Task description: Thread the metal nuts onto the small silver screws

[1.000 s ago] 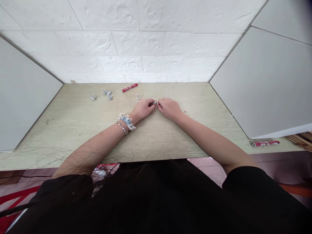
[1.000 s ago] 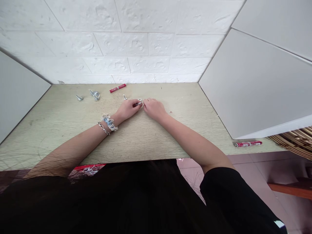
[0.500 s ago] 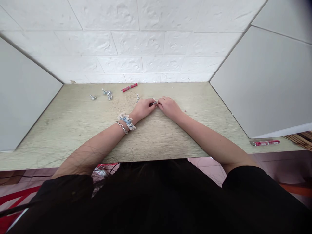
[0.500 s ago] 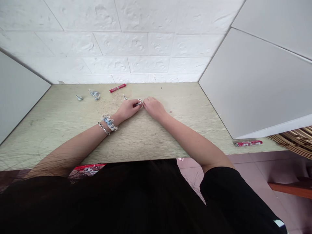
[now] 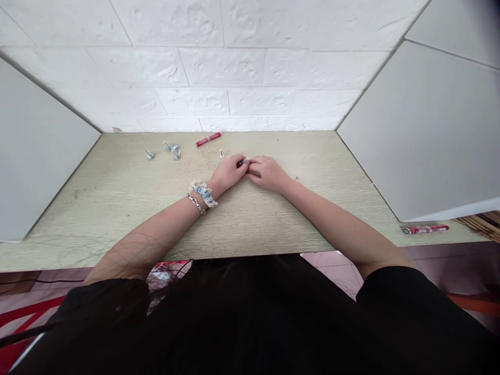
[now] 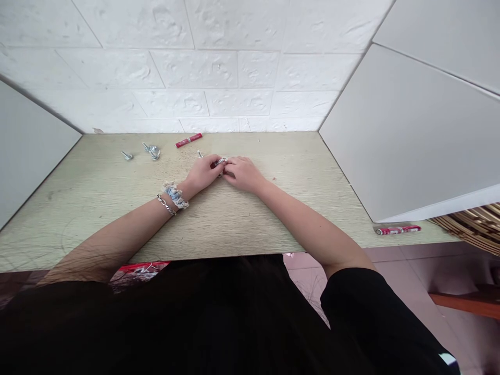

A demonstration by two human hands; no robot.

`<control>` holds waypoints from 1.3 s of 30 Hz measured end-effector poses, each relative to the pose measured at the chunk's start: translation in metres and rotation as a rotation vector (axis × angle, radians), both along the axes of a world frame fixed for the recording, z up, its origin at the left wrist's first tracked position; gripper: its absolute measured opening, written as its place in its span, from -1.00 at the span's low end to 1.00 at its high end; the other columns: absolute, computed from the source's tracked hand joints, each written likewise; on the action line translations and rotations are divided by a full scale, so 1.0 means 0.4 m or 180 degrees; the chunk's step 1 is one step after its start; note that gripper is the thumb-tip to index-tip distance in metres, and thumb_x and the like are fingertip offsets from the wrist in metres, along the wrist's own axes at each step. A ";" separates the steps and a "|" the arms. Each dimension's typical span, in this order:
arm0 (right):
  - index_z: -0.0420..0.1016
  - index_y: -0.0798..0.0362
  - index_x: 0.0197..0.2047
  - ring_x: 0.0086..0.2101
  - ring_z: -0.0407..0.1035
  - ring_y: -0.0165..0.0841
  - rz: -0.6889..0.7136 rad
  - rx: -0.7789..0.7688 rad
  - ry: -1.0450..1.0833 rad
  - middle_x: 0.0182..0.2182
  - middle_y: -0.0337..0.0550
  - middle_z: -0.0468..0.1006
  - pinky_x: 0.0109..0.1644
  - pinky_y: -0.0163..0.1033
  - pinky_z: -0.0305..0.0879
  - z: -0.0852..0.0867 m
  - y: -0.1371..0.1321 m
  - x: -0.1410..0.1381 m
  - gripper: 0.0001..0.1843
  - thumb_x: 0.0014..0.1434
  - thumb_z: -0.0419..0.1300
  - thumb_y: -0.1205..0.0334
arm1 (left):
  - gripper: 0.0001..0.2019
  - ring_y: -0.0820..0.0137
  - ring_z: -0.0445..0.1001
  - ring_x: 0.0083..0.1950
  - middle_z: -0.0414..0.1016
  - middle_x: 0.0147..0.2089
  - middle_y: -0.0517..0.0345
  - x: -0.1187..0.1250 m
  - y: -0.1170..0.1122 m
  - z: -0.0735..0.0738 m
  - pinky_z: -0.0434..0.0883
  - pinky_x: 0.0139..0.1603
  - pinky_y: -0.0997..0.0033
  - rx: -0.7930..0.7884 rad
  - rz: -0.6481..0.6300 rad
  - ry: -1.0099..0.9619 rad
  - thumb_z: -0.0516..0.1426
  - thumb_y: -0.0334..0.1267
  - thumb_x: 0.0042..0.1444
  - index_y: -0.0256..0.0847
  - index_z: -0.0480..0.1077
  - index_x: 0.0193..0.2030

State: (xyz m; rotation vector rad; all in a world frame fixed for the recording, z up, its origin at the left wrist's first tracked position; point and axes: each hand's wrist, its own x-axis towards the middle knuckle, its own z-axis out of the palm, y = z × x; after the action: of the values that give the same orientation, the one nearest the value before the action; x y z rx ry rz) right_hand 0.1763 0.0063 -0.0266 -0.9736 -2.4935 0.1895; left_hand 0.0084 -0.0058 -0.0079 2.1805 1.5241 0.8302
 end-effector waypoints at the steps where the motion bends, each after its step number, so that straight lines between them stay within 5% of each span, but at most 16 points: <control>1: 0.53 0.07 -0.24 -0.10 0.32 -0.25 -0.0010 -0.0001 -0.0012 -0.10 -0.05 0.50 0.04 -0.12 0.14 -0.002 0.002 0.000 -0.76 0.23 0.04 0.21 | -0.78 0.45 0.26 -0.44 0.36 -0.50 0.21 0.000 -0.001 0.001 0.16 -0.36 0.40 -0.0006 -0.0016 0.0010 0.01 -0.21 0.15 -0.23 0.31 -0.47; 10: 0.55 0.09 -0.21 -0.10 0.32 -0.27 0.0037 -0.0068 -0.0087 -0.10 -0.03 0.50 0.05 -0.16 0.17 0.006 0.003 0.000 -0.72 0.26 0.02 0.21 | -0.77 0.45 0.25 -0.45 0.35 -0.51 0.20 0.002 -0.007 0.006 0.15 -0.37 0.39 -0.0032 -0.0051 -0.0002 0.02 -0.20 0.14 -0.23 0.30 -0.48; 19: 0.46 0.09 -0.37 -0.25 0.28 -0.30 0.0075 0.0023 0.0195 -0.32 -0.06 0.44 -0.06 -0.17 0.18 0.015 -0.027 -0.005 -0.76 0.19 0.07 0.14 | -0.77 0.48 0.22 -0.47 0.31 -0.54 0.22 0.000 -0.003 0.002 0.14 -0.39 0.40 -0.0043 -0.0136 -0.0181 0.00 -0.20 0.12 -0.23 0.27 -0.51; 39: 0.57 0.07 -0.36 -0.22 0.30 -0.27 0.0451 0.0447 -0.0241 -0.32 -0.02 0.50 -0.05 -0.14 0.22 0.008 -0.041 -0.015 -0.69 0.21 0.06 0.11 | -0.76 0.47 0.20 -0.48 0.30 -0.55 0.22 0.000 -0.010 0.008 0.12 -0.41 0.39 -0.0054 -0.0274 -0.0007 0.00 -0.21 0.12 -0.22 0.23 -0.54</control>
State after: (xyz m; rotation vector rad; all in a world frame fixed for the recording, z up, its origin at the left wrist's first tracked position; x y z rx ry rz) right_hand 0.1703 -0.0102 -0.0233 -0.7616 -2.6064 0.0214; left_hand 0.0083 -0.0097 -0.0048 2.2153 1.4202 0.7890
